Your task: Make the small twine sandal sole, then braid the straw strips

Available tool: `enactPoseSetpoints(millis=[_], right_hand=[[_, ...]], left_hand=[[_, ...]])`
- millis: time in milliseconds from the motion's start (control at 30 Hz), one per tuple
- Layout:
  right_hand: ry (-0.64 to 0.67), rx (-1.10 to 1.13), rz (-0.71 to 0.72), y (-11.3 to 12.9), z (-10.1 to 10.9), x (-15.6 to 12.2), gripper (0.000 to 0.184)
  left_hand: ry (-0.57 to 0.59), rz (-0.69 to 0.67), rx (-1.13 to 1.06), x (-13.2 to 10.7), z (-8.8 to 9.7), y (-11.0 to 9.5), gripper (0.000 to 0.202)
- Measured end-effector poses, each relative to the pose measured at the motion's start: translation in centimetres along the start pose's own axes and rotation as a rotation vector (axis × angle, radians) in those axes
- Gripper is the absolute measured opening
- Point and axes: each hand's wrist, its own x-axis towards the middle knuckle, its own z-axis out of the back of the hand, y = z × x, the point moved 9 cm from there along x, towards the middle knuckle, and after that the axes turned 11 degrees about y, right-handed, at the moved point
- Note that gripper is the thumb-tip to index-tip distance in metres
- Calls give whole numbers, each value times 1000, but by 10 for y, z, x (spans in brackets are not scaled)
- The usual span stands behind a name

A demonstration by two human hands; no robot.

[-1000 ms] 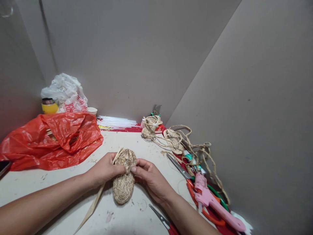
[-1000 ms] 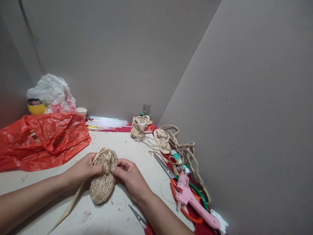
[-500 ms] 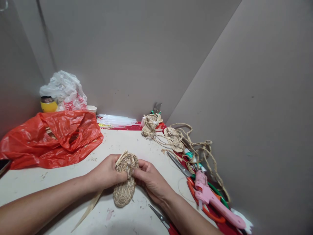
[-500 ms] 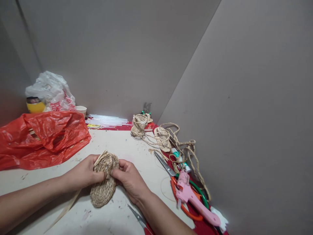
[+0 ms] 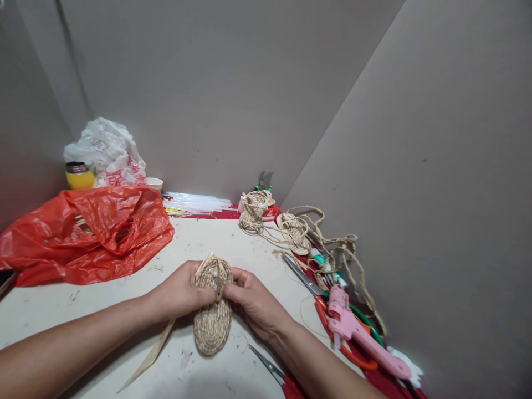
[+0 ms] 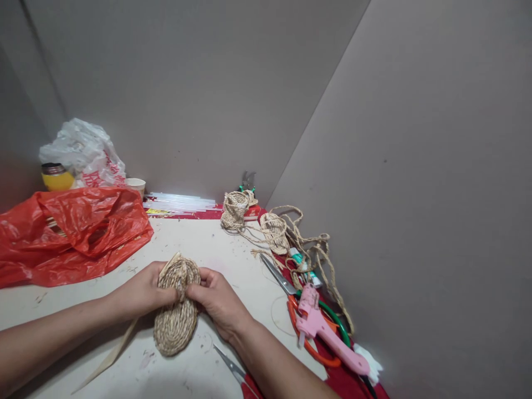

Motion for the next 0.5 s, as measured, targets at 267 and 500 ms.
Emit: enactPoseSetpoints(millis=[267,500], right_hand=[[7,33,-12,1,3,-2,25],[18,35,-29,-1,6,-3,22]], left_hand=[[-2,24,-192,-2,7,-3,24],[-34,60,-150,-2,8,1,33]])
